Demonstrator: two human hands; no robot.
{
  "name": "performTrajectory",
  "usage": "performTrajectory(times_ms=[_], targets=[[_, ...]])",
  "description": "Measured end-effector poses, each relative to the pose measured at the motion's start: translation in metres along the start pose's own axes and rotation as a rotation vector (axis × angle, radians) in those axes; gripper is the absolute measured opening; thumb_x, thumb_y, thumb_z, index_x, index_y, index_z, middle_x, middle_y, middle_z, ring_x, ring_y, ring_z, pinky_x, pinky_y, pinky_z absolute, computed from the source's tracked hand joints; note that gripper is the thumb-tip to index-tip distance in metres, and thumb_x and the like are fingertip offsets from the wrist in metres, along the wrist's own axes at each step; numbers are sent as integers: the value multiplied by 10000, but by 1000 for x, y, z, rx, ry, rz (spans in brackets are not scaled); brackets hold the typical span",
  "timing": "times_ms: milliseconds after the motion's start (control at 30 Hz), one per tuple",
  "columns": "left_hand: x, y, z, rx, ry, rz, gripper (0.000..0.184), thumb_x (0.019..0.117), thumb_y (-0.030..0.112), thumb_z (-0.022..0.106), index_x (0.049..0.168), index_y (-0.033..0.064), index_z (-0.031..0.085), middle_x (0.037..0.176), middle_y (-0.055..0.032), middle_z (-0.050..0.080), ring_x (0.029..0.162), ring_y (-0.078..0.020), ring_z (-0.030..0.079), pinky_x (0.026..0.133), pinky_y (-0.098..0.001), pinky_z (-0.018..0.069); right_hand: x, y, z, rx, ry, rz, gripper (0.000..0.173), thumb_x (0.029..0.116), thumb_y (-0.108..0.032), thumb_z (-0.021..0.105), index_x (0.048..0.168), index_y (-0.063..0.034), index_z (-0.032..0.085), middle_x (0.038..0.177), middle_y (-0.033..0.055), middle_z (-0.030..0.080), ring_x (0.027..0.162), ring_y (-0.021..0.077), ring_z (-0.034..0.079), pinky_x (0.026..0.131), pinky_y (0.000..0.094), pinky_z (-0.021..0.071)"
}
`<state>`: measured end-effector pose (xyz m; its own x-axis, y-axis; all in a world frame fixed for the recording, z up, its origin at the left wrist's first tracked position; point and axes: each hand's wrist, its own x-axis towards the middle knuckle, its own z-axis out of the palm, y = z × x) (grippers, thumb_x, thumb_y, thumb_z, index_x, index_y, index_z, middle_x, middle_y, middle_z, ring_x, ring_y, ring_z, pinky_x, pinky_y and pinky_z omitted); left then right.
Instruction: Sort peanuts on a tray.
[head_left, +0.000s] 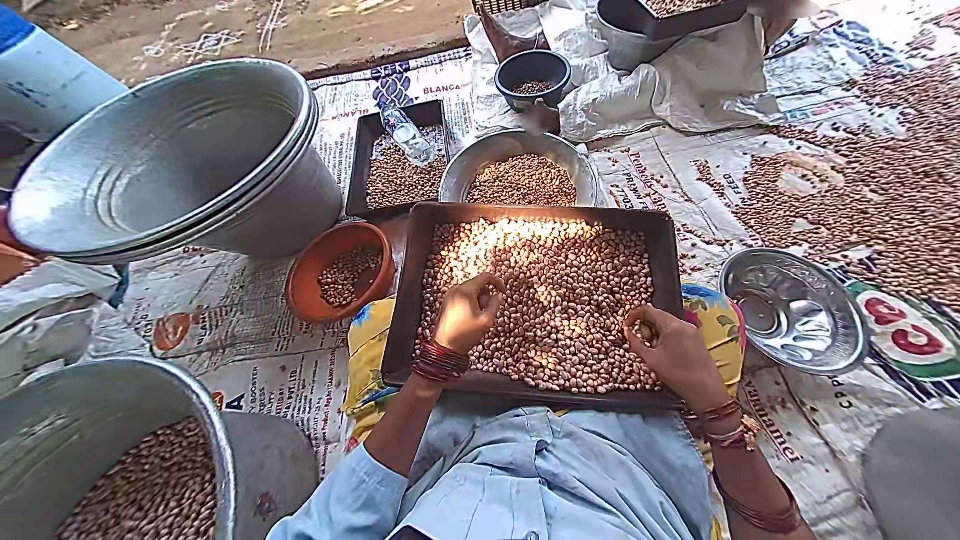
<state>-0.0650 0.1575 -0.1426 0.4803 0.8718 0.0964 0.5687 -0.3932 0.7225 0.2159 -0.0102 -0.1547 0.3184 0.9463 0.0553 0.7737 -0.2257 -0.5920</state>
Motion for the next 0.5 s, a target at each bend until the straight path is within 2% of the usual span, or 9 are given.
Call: performTrajectory(times_ms=[67, 100, 167, 233, 300, 333, 400, 467, 500], targets=[[-7, 3, 9, 132, -55, 32, 217, 976, 127, 590, 1110, 52, 743, 838, -93, 681, 702, -193, 594, 699, -389, 513, 4, 5, -5, 354, 79, 32, 192, 852, -133, 578, 1022, -62, 632, 799, -29, 591, 640, 35, 546, 575, 227, 454], [-8, 3, 14, 175, -70, 32, 221, 980, 126, 598, 1130, 57, 745, 972, -138, 728, 815, -262, 677, 783, -457, 557, 7, 3, -5, 533, 101, 50, 174, 833, -104, 515, 995, -87, 577, 806, -61, 561, 617, -2, 537, 540, 177, 458], [-9, 3, 22, 213, -106, -9, 246, 994, 143, 614, 1198, 66, 729, 1154, -174, 723, 1017, -340, 712, 909, -530, 557, 13, -4, -4, 664, 112, 69, 199, 804, -73, 469, 979, -99, 560, 803, -74, 546, 573, -18, 499, 482, 155, 411], [-8, 6, 26, 240, -123, -20, 260, 991, 143, 627, 1220, 61, 721, 1182, -185, 714, 1050, -359, 707, 923, -539, 551, 19, -19, 0, 505, 48, 14, 206, 870, -86, 510, 1034, -55, 632, 833, -52, 571, 644, -25, 490, 560, 171, 391], [-7, 9, 27, 269, -144, -23, 262, 1002, 161, 617, 1222, 59, 716, 1178, -189, 711, 1043, -366, 706, 907, -545, 551, 29, -37, 12, 279, 27, -103, 182, 923, -134, 575, 1036, -88, 710, 728, -55, 565, 588, -4, 445, 554, 193, 375], [-7, 9, 27, 283, -162, -26, 267, 1008, 175, 609, 1225, 60, 713, 1183, -192, 709, 1061, -371, 705, 915, -551, 551, 34, -45, 18, 184, 22, -178, 186, 933, -135, 600, 1045, -93, 743, 749, -3, 627, 602, 65, 493, 579, 257, 424], [-6, 10, 25, 285, -201, -35, 273, 1012, 187, 602, 1225, 50, 704, 1168, -200, 707, 1057, -379, 703, 914, -557, 548, 44, -60, 30, 58, -22, -320, 180, 969, -134, 623, 1069, -86, 766, 903, 113, 736, 747, 245, 679, 707, 432, 559], [-5, 2, 18, 189, -165, -23, 246, 985, 212, 639, 1141, 45, 730, 1000, -152, 727, 879, -303, 698, 829, -502, 560, 55, -71, 43, -32, -17, -436, 195, 990, -132, 592, 1067, -93, 765, 891, 149, 721, 765, 323, 712, 666, 494, 563], [-4, -5, 11, 90, -111, -27, 236, 975, 237, 653, 1094, 51, 737, 846, -87, 690, 725, -203, 621, 727, -411, 530, 59, -75, 48, -84, 3, -474, 207, 991, -123, 576, 1065, -95, 767, 870, 156, 711, 730, 335, 710, 615, 491, 555]])
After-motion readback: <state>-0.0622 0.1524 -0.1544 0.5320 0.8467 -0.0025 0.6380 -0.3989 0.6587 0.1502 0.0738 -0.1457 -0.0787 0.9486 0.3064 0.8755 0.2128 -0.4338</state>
